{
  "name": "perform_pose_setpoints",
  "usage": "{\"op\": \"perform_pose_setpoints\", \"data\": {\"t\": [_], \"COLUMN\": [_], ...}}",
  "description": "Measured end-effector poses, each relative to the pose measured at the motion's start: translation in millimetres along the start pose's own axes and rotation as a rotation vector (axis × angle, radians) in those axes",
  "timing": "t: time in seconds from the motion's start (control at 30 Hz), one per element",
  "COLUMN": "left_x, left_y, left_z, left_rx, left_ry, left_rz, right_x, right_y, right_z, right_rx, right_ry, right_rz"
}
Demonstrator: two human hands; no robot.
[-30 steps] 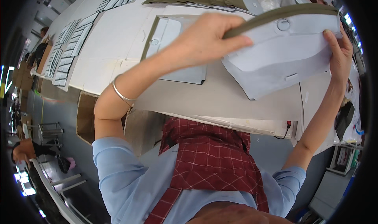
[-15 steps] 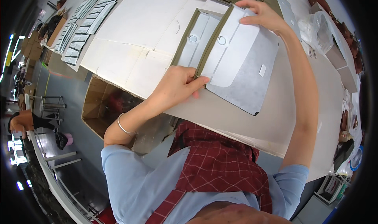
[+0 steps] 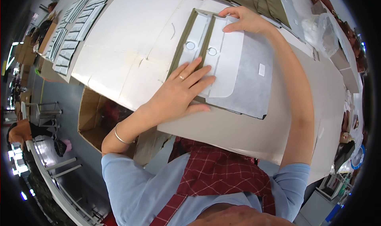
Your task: The person applies glue from a squeeze bottle onto the edges of olive green fabric pieces and white backing sheets. They then press the fabric onto the backing, fold the edges, and stack the completed units on a white work table.
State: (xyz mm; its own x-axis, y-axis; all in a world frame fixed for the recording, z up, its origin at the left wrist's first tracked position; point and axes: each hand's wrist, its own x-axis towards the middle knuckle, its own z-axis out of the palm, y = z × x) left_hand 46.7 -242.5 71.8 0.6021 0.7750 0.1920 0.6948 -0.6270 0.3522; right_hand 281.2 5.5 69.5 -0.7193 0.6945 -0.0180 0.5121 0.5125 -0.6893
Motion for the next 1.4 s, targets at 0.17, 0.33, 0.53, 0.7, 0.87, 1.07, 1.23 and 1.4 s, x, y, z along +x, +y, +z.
{"op": "perform_pose_setpoints", "data": {"t": [0.17,0.33,0.53,0.7,0.87,1.07,1.23,1.4], "left_x": [-7.7,-8.5,-8.1,-7.3,-7.5,-9.0,19.7,97.0], "left_y": [15.1,38.0,41.9,42.0,41.9,37.4,38.7,61.3], "left_z": [2.6,9.2,8.4,7.7,6.3,-16.9,-32.2,6.0], "left_rx": [-0.033,-0.058,-0.072,-0.088,-0.090,-0.370,-1.041,-1.019], "left_ry": [-0.122,-0.158,-0.175,-0.172,-0.140,0.064,0.066,-0.142], "left_rz": [-0.055,-0.042,-0.099,-0.123,-0.121,-0.171,-0.316,-0.199], "right_x": [-14.7,-50.4,-78.9,-83.0,-82.7,-114.5,-186.1,-208.9], "right_y": [2.6,92.4,114.1,125.2,129.1,81.9,-21.5,-74.5], "right_z": [-32.3,-94.1,-99.9,-104.8,-119.2,-166.3,-146.3,-61.8], "right_rx": [-0.064,-0.594,-0.406,-0.703,-0.644,-0.670,-0.621,-0.723], "right_ry": [0.182,0.601,0.410,0.488,0.777,1.257,1.191,0.978], "right_rz": [0.077,0.304,0.169,0.149,0.204,0.012,-0.102,-0.473]}}
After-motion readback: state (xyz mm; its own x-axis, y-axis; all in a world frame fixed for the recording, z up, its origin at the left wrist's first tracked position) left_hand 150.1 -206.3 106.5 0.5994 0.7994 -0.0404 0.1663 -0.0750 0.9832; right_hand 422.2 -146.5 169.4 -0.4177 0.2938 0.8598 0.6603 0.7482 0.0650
